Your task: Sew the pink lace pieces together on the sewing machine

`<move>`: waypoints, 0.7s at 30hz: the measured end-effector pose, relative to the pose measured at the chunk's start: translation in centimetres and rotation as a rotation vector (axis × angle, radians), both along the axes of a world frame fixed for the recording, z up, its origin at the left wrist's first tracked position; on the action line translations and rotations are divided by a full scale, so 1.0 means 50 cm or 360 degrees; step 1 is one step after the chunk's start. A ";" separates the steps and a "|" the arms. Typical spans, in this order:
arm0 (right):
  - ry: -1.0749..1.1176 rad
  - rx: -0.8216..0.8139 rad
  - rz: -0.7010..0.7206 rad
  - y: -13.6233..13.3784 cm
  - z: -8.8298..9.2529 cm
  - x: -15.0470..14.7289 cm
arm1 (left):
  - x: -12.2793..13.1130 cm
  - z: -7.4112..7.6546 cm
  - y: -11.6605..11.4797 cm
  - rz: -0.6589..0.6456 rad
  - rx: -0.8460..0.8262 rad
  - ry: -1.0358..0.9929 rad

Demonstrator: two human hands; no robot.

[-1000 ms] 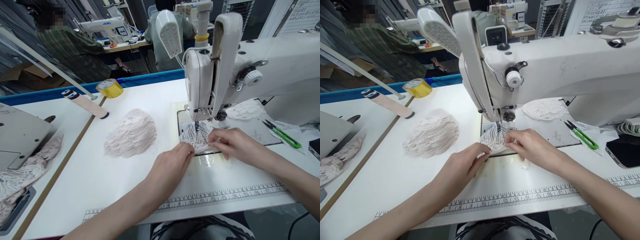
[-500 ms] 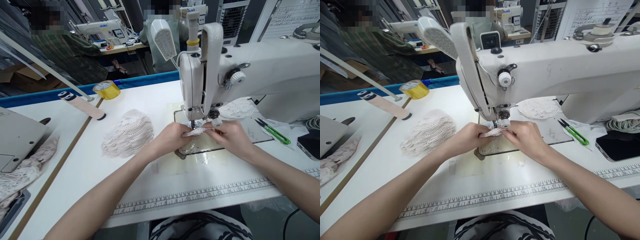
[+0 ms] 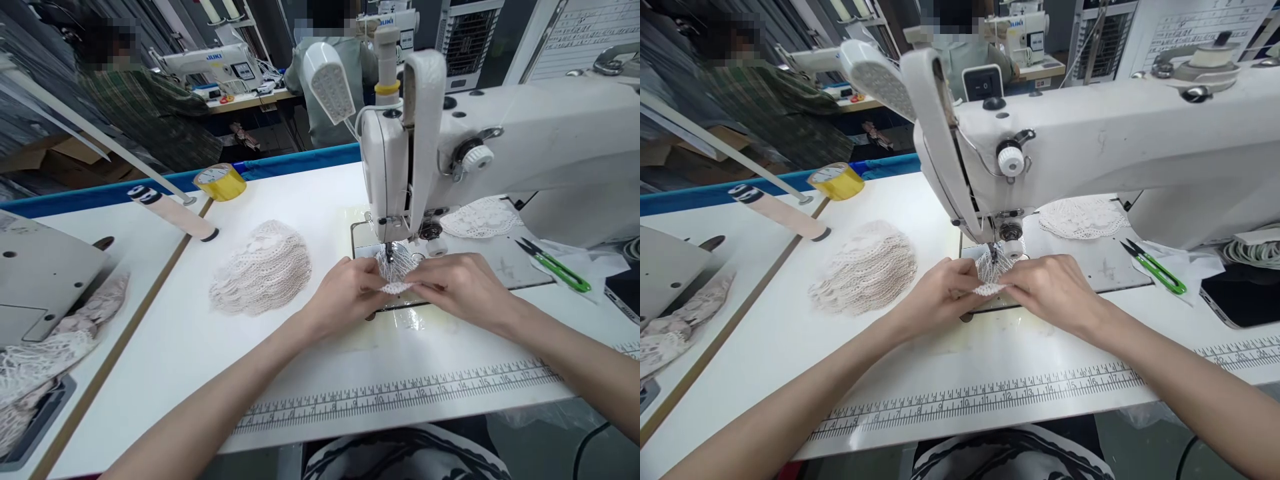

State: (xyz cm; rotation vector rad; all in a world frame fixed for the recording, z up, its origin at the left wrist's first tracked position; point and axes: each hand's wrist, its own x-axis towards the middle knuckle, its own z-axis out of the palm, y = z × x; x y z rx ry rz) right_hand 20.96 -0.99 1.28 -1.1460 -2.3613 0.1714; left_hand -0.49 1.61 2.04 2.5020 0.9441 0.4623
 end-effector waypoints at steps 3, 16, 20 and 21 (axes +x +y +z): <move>-0.0192 0.0228 0.0154 -0.010 0.003 -0.004 | -0.009 -0.019 -0.032 -0.0023 0.0747 0.0206; -0.0245 0.0463 0.0192 -0.018 -0.004 -0.012 | -0.023 -0.047 -0.048 -0.0068 0.0958 0.0229; -0.0286 0.0508 0.0173 -0.014 -0.012 -0.010 | -0.024 -0.050 -0.040 -0.0074 0.0945 0.0218; -0.0303 0.0522 0.0167 -0.012 -0.015 -0.010 | -0.024 -0.050 -0.038 -0.0074 0.0938 0.0220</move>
